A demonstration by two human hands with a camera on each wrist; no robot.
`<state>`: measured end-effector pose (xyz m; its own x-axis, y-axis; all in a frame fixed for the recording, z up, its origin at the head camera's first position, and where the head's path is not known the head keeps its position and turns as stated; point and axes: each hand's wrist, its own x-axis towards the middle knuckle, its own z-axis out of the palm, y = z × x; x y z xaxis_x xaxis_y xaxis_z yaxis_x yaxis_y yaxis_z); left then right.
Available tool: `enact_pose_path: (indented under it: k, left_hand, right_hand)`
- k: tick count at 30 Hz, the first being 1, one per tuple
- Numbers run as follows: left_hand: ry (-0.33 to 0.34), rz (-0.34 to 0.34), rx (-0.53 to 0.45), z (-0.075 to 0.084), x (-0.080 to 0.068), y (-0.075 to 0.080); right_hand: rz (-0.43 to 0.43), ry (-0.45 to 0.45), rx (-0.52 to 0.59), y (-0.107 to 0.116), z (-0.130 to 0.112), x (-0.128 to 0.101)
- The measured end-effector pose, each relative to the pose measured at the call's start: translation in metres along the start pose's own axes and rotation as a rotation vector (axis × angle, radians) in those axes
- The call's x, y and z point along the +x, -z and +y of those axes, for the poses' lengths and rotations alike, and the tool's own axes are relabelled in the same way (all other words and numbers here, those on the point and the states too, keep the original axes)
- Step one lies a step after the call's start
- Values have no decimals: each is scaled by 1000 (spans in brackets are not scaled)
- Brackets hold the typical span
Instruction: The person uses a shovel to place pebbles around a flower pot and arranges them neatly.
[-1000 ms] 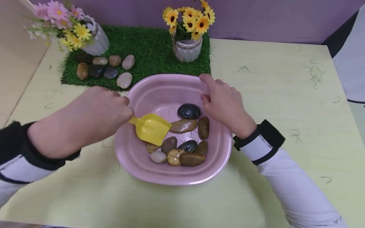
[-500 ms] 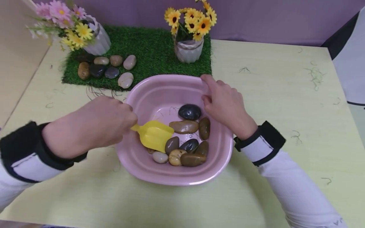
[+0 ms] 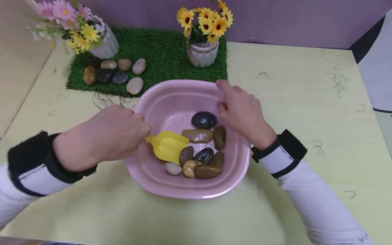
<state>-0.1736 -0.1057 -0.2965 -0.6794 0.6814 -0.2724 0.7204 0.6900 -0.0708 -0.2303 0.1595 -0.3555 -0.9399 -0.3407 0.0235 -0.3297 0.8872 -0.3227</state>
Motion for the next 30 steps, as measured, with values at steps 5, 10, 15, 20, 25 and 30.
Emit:
enact_pose_path:
  k: [5,10,15,20,25,30]
  left_hand:
    - [19,-3,-23,3,2,-1]
    - [34,-21,3,6,4,-1]
    - [18,-32,-20,5,6,-2]
    - [-7,-33,-33,4,7,-3]
    - [-43,-79,-102,9,12,-8]
    - [-42,-60,-116,12,13,-12]
  right_hand:
    - [2,0,-5,0,0,0]
    - [1,1,-8,-1,0,0]
    - [-1,1,-13,0,1,0]
    - [2,1,-17,0,1,-1]
    - [12,11,-13,0,1,-1]
    - [18,19,-10,0,0,-1]
